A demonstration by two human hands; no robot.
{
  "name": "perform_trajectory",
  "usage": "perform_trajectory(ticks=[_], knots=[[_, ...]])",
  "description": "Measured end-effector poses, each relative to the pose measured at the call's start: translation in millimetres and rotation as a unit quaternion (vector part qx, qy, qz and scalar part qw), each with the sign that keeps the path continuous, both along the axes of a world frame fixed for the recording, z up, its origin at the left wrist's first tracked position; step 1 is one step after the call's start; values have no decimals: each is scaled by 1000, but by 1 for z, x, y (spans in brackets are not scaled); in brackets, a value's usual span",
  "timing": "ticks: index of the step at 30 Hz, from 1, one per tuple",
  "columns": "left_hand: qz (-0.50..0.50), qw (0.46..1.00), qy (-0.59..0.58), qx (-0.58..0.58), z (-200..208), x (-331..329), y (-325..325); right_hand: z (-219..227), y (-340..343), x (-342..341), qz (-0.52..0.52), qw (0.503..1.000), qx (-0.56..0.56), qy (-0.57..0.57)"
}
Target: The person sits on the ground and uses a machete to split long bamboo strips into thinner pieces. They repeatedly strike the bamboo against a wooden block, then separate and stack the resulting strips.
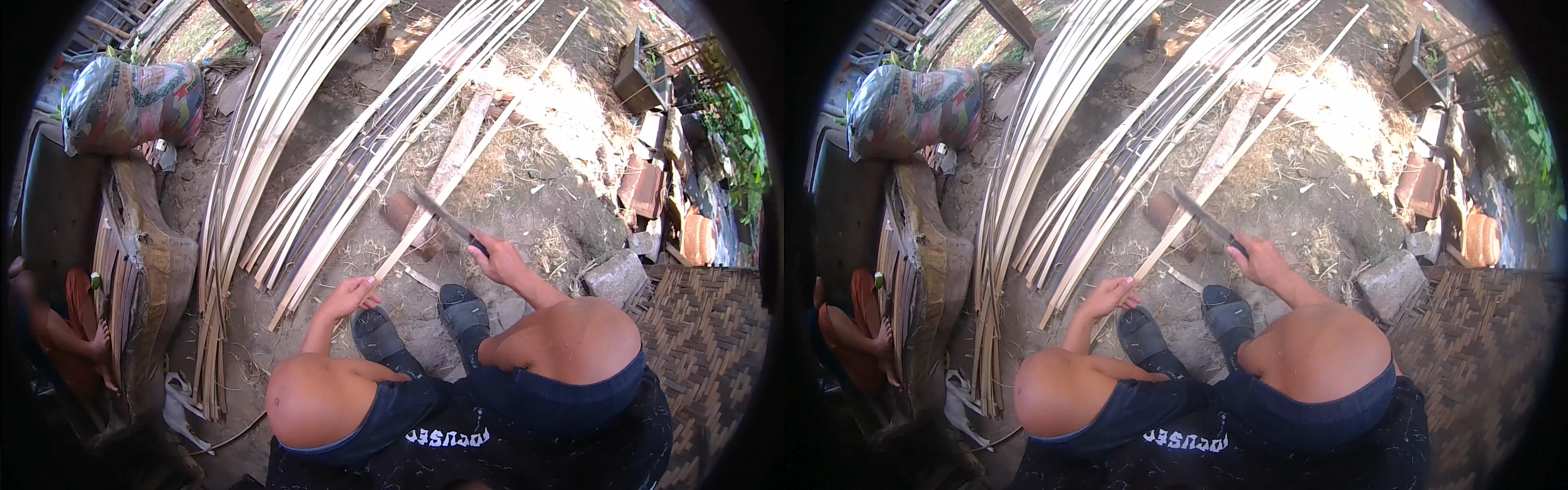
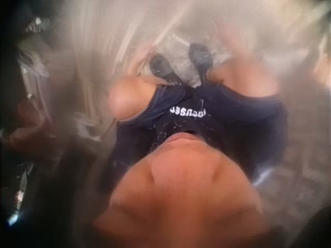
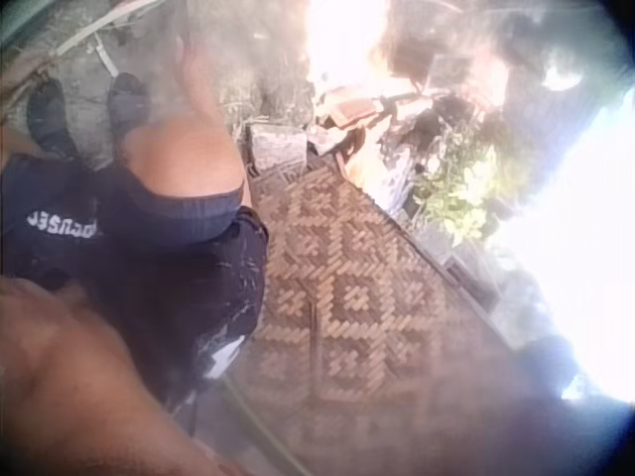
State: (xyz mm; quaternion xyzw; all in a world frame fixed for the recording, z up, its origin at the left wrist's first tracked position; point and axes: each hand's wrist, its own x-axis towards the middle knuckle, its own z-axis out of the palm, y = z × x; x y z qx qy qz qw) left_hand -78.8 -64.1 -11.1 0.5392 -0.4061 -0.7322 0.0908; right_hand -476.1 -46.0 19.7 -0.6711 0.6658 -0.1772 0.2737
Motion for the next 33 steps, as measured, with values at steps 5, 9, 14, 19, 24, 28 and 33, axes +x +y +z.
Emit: perform_trajectory(ticks=[5,9,14,19,24,28,33], knots=[[-46,998,-38,-29,7,16,16,-10,-7,-31,16,999,-18,37],[-57,995,-49,-63,13,-1,5,-13,-1,-2,62,998,-18,-18],[-40,984,-86,-150,13,15,23,-8,-22,-55,-116,993,-21,5],[-27,966,-151,-210,20,9,30,0,-17,-45,-111,993,-33,-11],[-137,834,-322,-426,43,-17,44,3,15,-10,132,990,17,48],[-106,879,-306,-349,39,6,59,-13,-42,-96,-221,974,-10,54],[-65,964,-169,-195,26,-17,36,31,-2,5,28,999,-5,-23]])
